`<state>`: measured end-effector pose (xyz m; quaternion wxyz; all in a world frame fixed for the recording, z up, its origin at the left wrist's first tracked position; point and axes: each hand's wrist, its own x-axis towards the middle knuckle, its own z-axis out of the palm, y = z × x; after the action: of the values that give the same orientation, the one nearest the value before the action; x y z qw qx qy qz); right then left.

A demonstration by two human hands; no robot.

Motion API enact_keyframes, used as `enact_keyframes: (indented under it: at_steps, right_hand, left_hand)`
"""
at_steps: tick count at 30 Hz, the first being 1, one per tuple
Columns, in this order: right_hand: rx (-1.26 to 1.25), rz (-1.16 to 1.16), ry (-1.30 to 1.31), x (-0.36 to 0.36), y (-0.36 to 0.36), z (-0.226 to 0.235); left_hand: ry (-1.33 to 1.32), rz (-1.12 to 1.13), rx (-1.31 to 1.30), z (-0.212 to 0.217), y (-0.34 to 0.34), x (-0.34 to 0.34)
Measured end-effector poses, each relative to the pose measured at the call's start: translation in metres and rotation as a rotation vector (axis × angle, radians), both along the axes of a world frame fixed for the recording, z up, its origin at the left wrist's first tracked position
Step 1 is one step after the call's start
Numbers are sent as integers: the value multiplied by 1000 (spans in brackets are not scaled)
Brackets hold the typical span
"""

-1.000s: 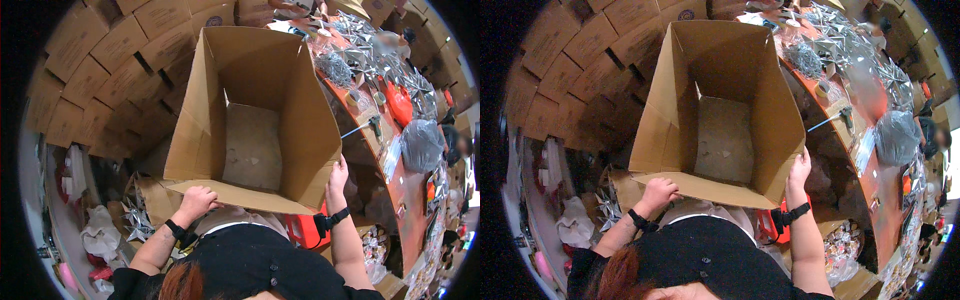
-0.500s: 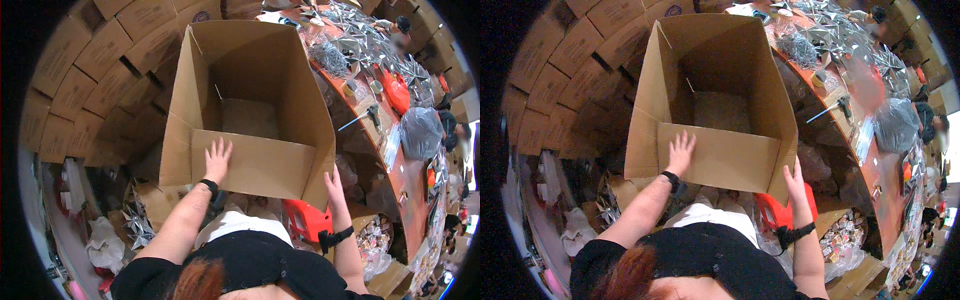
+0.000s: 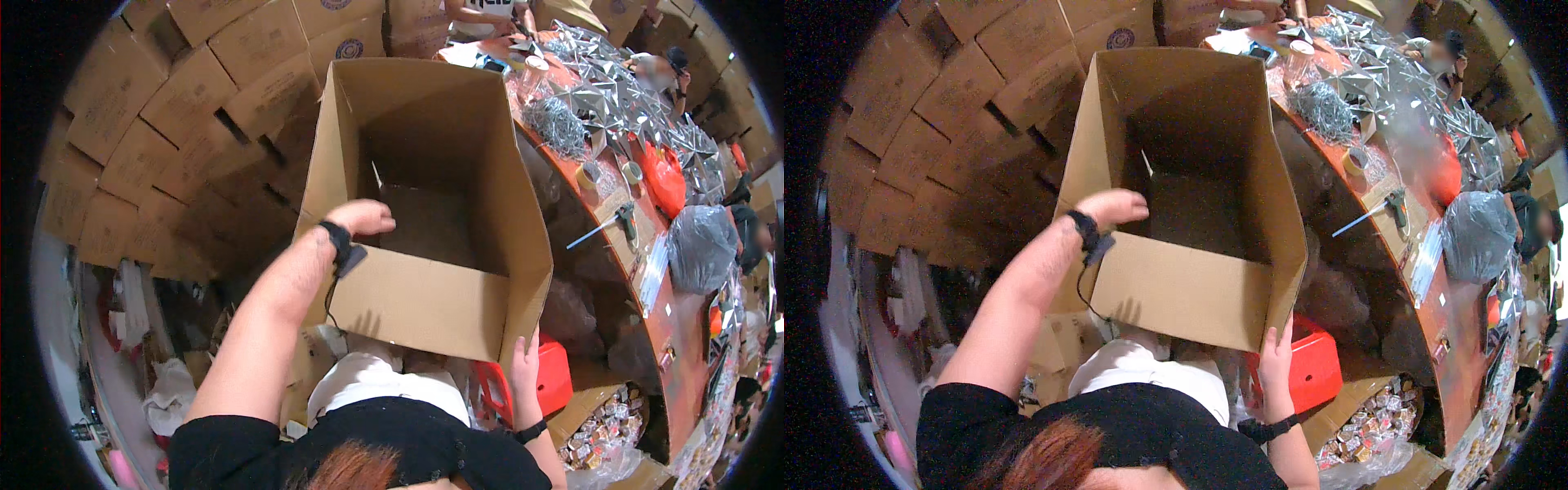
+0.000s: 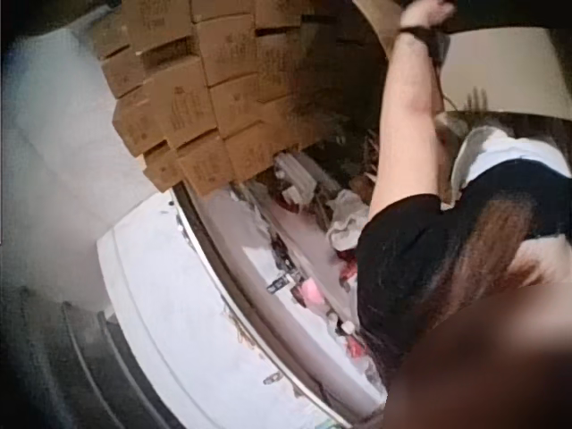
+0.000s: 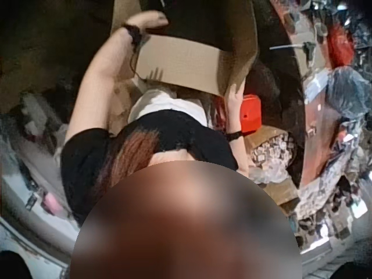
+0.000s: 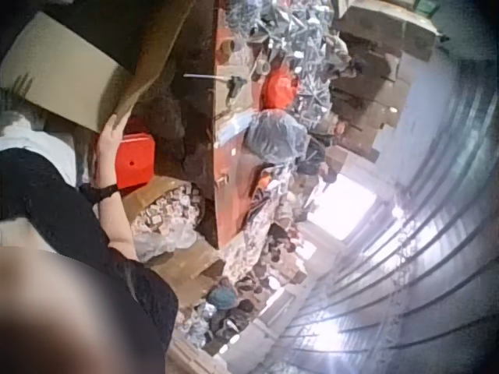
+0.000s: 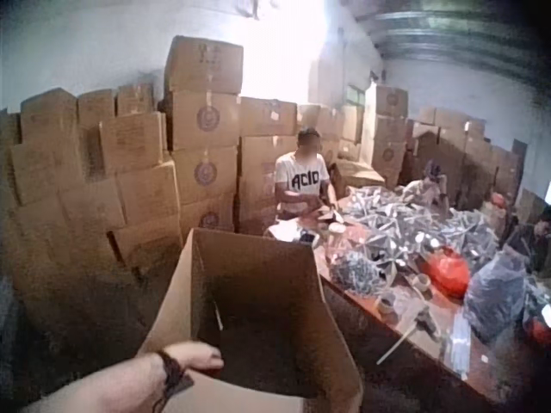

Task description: The person is assembling and sealing a large cardboard box using a tape dispenser.

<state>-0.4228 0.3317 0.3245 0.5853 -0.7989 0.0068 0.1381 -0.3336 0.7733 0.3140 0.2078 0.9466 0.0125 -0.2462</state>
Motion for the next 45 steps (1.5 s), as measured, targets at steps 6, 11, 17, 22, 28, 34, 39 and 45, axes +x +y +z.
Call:
enact_keyframes:
  at_steps: [6,11,17,22,28,34,39,45]
  right_hand:
    - [-102,-162,53,4,-19,-14]
    - [-194,-208,22,-1,-16,-11]
    - [-396,-291,4,-18,-22,-18]
    - [-457,-292,15,-14,15,11]
    - [-511,-315,13,-20,47,11]
    - [-481,-333,59,-12,40,5]
    - [-406,-306,-26,7,26,-3]
    - [-490,-269,11,-4,41,14]
  left_hand:
    - [-231,139,532,98,71,133]
    - [-410,320,710,78,146,204]
    - [-585,451,696,41,224,277]
    - [-664,408,446,13,250,302]
    - [-887,297,498,9,227,280]
    - [-95,-147,585,3,192,231]
    - [272,-235,719,-58,168,199]
    - [257,-175,700,-60,136,180]
